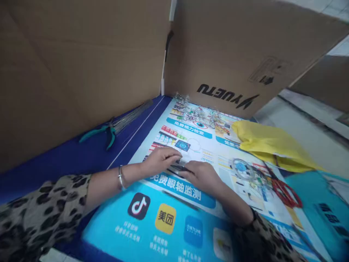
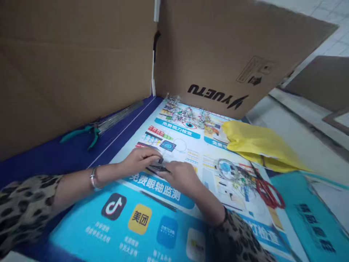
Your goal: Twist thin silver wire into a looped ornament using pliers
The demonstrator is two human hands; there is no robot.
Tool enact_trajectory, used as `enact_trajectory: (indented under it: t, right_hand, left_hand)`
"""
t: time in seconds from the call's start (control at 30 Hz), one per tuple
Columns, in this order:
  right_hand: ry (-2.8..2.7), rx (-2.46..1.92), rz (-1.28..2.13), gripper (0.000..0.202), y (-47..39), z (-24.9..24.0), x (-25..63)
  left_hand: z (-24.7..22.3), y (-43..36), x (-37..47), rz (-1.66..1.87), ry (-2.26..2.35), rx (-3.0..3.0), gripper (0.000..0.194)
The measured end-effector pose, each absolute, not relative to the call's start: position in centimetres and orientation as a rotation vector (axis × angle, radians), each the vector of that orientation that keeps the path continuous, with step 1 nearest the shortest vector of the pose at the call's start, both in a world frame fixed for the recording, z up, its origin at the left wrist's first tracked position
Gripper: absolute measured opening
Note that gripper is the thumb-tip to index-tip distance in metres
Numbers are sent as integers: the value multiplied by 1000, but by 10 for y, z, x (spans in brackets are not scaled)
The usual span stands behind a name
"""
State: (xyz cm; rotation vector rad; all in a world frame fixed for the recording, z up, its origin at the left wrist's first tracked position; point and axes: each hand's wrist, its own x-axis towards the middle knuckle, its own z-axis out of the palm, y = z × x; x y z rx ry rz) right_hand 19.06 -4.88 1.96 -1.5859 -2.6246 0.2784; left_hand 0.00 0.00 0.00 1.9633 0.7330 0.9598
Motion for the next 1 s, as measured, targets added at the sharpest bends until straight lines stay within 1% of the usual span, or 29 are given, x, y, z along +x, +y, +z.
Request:
enact_trajectory:
  t: [0.13, 0.23, 0.37, 0.5, 0.67, 0.83, 1.0]
  right_hand:
    - [-2496, -1604, 310, 31, -43, 26, 192]
    - [-2423, -1571, 351, 33, -33, 29, 195]
    - [-2366, -1527, 365, 37, -17, 30, 200]
    - [-2325, -1506, 193, 38, -6, 17, 200]
    - [-2224, -1401, -113, 32, -9, -8, 200]
    - [-2216, -1335, -182, 27, -14, -12, 201]
    - [-2223, -1327, -245, 28, -15, -7, 200]
  left_hand:
    - [16, 7, -3, 911, 823, 1751, 18]
    - [20, 17, -3, 839, 792, 1544, 25]
    - [20, 32, 3, 839, 744, 1344, 25]
    - [16, 43, 9, 886, 774, 1331, 25]
    - [11, 46, 11, 891, 837, 1355, 25]
    - [13, 43, 11, 918, 895, 1413, 22]
    - [14, 39, 13, 955, 937, 1455, 21]
